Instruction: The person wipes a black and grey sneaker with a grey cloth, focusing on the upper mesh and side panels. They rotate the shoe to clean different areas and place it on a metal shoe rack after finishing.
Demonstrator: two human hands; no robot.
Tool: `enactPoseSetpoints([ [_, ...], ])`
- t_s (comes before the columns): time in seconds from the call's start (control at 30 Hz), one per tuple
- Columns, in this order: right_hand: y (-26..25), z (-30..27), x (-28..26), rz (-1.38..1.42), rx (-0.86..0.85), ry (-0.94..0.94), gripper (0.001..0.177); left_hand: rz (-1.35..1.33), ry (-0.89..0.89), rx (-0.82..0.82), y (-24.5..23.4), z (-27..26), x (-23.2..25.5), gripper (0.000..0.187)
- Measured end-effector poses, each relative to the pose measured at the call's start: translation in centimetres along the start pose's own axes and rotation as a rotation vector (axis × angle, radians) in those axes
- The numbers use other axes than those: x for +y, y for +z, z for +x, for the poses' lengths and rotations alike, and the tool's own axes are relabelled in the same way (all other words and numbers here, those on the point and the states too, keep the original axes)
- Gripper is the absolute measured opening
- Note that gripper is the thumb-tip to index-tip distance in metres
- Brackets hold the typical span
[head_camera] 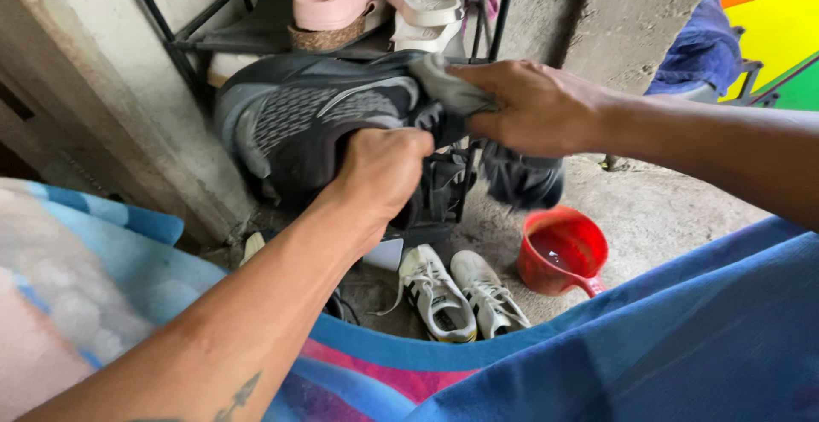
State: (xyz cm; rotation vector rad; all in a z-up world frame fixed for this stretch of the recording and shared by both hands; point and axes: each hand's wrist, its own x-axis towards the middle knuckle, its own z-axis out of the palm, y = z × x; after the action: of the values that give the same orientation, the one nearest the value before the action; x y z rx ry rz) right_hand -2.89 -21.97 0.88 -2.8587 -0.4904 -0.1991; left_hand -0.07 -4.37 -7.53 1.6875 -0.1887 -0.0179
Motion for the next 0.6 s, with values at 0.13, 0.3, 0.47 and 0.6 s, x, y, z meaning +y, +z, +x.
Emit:
enactPoseSetpoints([
  [0.13, 0.6, -0.8, -0.9, 0.115, 0.098, -0.453, 0.058, 0.123, 0.018, -0.087, 0.2, -0.3, 0.2, 0.024],
  [0.3, -0.1, -0.7, -0.5, 0.149, -0.028, -0.387, 0.064, 0.173, 0.009, -0.113, 0.2, -1.0, 0.3, 0.025],
  [0.47, -0.1, 0.0, 0.8, 0.118, -0.008, -0.293, 0.049, 0.302, -0.056, -0.066, -0.8, -1.6, 2.0, 0.027],
  [0.6, -0.2, -0.2, 1.3, 0.052, 0.067, -0.488, 0.035, 0.494, -0.014, -0.123, -1.7, -1.3, 2.2, 0.027],
])
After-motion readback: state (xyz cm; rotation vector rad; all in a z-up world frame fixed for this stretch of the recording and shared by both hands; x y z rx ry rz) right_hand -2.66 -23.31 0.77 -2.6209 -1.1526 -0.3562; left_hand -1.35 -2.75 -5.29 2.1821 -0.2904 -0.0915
